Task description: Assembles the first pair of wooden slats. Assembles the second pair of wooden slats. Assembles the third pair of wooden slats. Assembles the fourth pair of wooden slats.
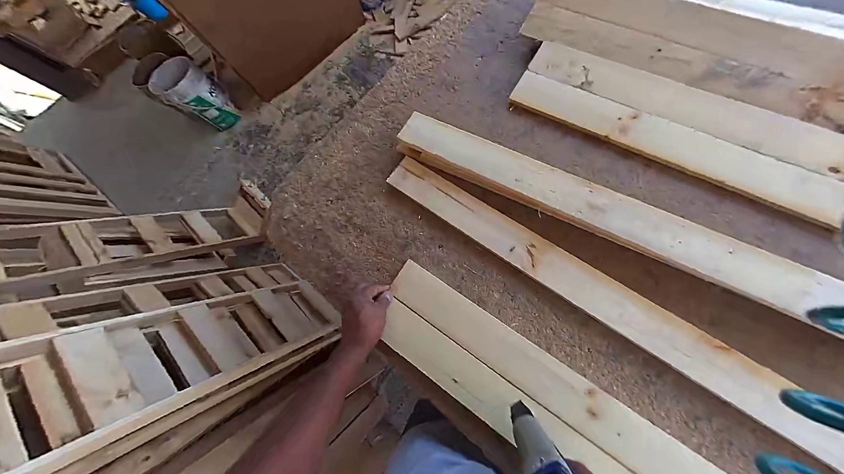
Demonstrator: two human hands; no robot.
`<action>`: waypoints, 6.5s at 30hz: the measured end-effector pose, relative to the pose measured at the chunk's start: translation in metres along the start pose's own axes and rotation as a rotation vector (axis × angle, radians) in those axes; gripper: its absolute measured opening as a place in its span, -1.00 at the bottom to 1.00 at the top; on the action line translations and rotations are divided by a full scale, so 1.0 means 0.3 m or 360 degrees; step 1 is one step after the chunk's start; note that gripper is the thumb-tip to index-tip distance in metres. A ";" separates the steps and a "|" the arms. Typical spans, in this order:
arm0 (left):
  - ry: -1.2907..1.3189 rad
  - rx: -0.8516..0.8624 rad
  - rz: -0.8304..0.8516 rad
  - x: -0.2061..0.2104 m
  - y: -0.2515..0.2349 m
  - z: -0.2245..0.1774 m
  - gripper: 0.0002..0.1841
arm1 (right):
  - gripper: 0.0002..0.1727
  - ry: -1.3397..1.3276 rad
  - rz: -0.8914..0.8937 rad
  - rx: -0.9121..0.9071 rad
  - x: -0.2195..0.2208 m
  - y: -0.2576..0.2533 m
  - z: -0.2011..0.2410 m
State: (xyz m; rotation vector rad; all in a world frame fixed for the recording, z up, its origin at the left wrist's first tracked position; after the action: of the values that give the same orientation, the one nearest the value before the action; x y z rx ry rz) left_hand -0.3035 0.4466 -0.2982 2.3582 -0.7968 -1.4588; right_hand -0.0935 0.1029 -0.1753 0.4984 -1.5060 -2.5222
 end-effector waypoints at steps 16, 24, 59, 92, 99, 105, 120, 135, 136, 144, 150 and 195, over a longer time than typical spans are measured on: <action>-0.1118 0.1361 0.1104 0.243 0.025 -0.264 0.39 | -0.25 0.0314 0.0372 0.0280 0.034 -0.261 0.313; -0.1014 0.1369 0.1105 0.263 0.030 -0.257 0.18 | -0.30 0.0315 0.0445 0.0285 0.019 -0.284 0.336; -0.1473 0.1045 0.0918 0.266 0.055 -0.297 0.42 | -0.38 0.0156 0.0391 0.0430 -0.079 0.086 -0.403; -0.0939 0.1252 0.0152 1.223 0.931 -0.793 -0.14 | -0.38 0.0067 0.0211 0.0492 -0.185 0.503 -1.337; -0.0920 0.1251 0.0117 1.220 0.921 -0.783 -0.18 | -0.41 0.0043 0.0183 0.0513 -0.215 0.588 -1.514; -0.0906 0.1237 0.0104 1.217 0.924 -0.793 -0.18 | -0.43 0.0070 0.0145 0.0515 -0.239 0.659 -1.661; -0.0915 0.1193 0.0163 1.209 0.913 -0.798 -0.09 | -0.48 0.0087 0.0036 0.0504 -0.284 0.799 -1.968; -0.1541 0.1515 0.1064 1.181 0.887 -1.127 -0.18 | -0.46 -0.0283 -0.0515 0.0342 -0.248 0.981 -1.879; -0.1496 0.1679 0.1056 1.133 0.924 -1.149 -0.30 | -0.47 -0.0341 -0.0668 0.0257 -0.230 1.037 -1.820; -0.1533 0.1431 0.0977 0.853 1.171 -0.723 -0.76 | -0.33 -0.0266 -0.0354 -0.0007 -0.028 0.899 -1.306; -0.1256 0.1277 0.1220 0.906 1.143 -0.704 -0.63 | -0.25 -0.0157 0.0031 0.0234 -0.010 0.496 -1.085; -0.1050 0.1343 0.0159 1.292 0.879 -0.930 -0.33 | -0.36 -0.0029 0.0280 0.0569 -0.157 0.699 -1.673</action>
State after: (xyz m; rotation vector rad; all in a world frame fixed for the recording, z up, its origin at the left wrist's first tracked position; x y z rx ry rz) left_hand -0.0059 -0.0094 -0.3296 2.2262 -1.9884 -2.1955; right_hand 0.1259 -0.3964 -0.2012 0.3688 -1.9271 -2.1403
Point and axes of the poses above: each hand's wrist, its own y-axis away from the middle knuckle, its own x-axis out of the palm, z = x × y, the point moved 4 cm from there along -y, towards the middle knuckle, and after that the axes turned 12 degrees about z, right-handed, at the moved point
